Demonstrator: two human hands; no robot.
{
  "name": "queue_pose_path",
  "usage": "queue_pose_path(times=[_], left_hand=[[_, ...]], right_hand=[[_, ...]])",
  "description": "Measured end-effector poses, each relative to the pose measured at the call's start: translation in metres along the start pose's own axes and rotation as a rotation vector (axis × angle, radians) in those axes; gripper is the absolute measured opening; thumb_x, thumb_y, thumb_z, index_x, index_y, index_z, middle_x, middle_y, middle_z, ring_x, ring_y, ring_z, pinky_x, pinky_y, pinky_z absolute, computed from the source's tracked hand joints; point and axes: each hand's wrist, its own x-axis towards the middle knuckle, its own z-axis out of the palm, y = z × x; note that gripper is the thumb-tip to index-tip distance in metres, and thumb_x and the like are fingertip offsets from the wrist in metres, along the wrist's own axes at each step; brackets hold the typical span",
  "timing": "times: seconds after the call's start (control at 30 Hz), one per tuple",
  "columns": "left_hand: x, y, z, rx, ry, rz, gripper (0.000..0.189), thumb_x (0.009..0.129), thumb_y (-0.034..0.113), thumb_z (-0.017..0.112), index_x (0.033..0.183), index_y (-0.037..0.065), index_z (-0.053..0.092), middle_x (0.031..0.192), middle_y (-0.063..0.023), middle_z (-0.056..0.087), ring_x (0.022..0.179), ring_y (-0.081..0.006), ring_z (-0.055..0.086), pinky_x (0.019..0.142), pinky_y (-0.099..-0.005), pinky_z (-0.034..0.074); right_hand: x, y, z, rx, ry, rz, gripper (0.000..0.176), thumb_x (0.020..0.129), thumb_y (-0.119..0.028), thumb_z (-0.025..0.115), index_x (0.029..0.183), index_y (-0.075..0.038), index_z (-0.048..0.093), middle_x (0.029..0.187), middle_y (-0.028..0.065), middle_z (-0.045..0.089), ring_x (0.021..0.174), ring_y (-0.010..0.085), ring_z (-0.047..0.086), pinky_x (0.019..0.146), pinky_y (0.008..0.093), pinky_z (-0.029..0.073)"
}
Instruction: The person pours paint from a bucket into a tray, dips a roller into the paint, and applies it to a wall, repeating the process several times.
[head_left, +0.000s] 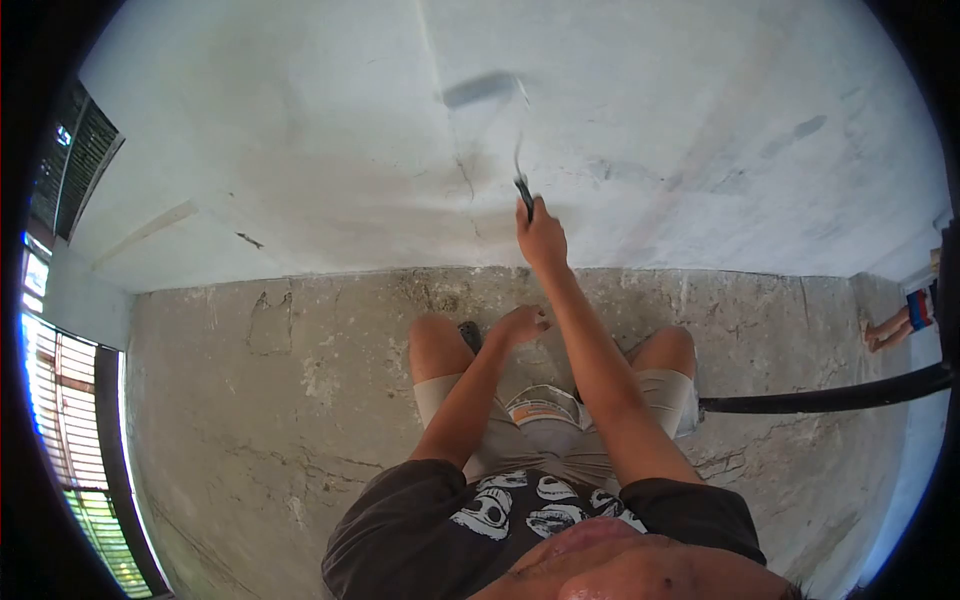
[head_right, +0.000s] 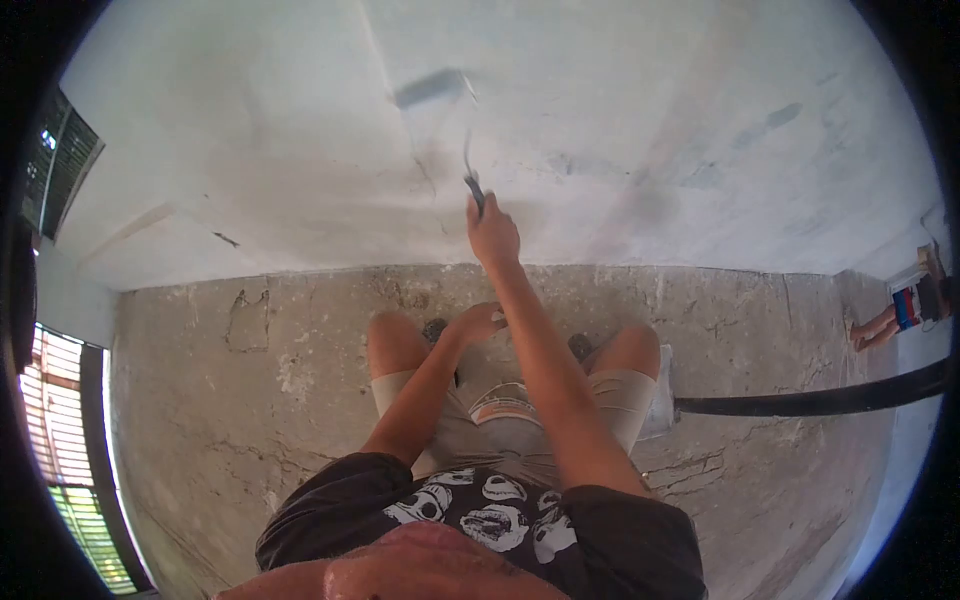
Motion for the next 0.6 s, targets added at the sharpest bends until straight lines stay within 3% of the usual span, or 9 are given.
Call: queue_pose_path(times=[0.1,0.2,0.27,0.33,0.47,0.53,0.6], left_hand=[[-0.010,0.013,-0.009,-0.005,-0.011,0.028,0.060,0.087,0.044,0.064,0.128,0.000,0.057,0.118,-0.0280,0.064,0.109,-0.0414,0.062,0.094,-0.0466,0.049],[0.013,-0.016,0.014,0.038,-0.010,0.020,0.057,0.087,0.041,0.064,0.127,0.000,0.058,0.117,-0.0272,0.064,0.108,-0.0411,0.063,0.092,-0.0462,0.049],[0.020,-0.029,0.030,0.057,-0.018,0.019,0.056,0.087,0.040,0.064,0.126,0.000,0.059,0.117,-0.0262,0.065,0.107,-0.0405,0.063,0.092,-0.0456,0.050],[0.021,-0.018,0.023,-0.158,-0.095,0.091,0.050,0.088,0.036,0.064,0.123,0.001,0.061,0.116,-0.0251,0.066,0.105,-0.0390,0.065,0.091,-0.0443,0.050],[-0.018,0.041,-0.021,-0.263,-0.109,0.161,0.046,0.089,0.033,0.062,0.124,0.002,0.061,0.116,-0.0243,0.066,0.106,-0.0382,0.065,0.091,-0.0431,0.050],[-0.023,0.042,-0.019,-0.254,0.064,0.276,0.046,0.090,0.033,0.061,0.124,0.003,0.061,0.118,-0.0254,0.065,0.108,-0.0397,0.063,0.092,-0.0440,0.050],[0.004,-0.001,0.009,-0.161,0.038,0.223,0.047,0.089,0.035,0.061,0.124,0.003,0.061,0.120,-0.0254,0.064,0.110,-0.0403,0.062,0.093,-0.0443,0.049]], right_hand=[[-0.045,0.052,0.028,-0.020,-0.165,0.213,0.039,0.100,-0.043,0.045,0.107,-0.006,0.054,0.076,0.0243,0.067,0.075,0.0464,0.066,0.067,0.0564,0.052],[-0.063,0.055,0.023,0.036,-0.179,0.235,0.038,0.100,-0.043,0.045,0.105,-0.006,0.054,0.075,0.0234,0.067,0.075,0.0470,0.065,0.067,0.0571,0.051],[-0.052,0.033,0.017,0.067,-0.146,0.198,0.038,0.100,-0.043,0.045,0.103,-0.006,0.054,0.075,0.0232,0.067,0.075,0.0474,0.065,0.067,0.0572,0.051],[-0.032,-0.002,0.004,0.139,-0.108,0.120,0.037,0.100,-0.042,0.045,0.100,-0.006,0.053,0.074,0.0231,0.066,0.074,0.0478,0.064,0.066,0.0570,0.051],[0.005,-0.070,-0.018,0.252,-0.098,0.043,0.037,0.100,-0.042,0.045,0.102,-0.006,0.053,0.074,0.0240,0.066,0.075,0.0484,0.064,0.066,0.0570,0.051],[0.008,-0.068,-0.013,0.227,-0.087,0.047,0.037,0.100,-0.042,0.045,0.105,-0.006,0.053,0.075,0.0243,0.066,0.075,0.0484,0.064,0.066,0.0570,0.051],[0.004,-0.054,-0.002,0.205,-0.078,0.046,0.038,0.100,-0.042,0.045,0.107,-0.006,0.053,0.076,0.0247,0.066,0.075,0.0485,0.064,0.067,0.0570,0.051]])
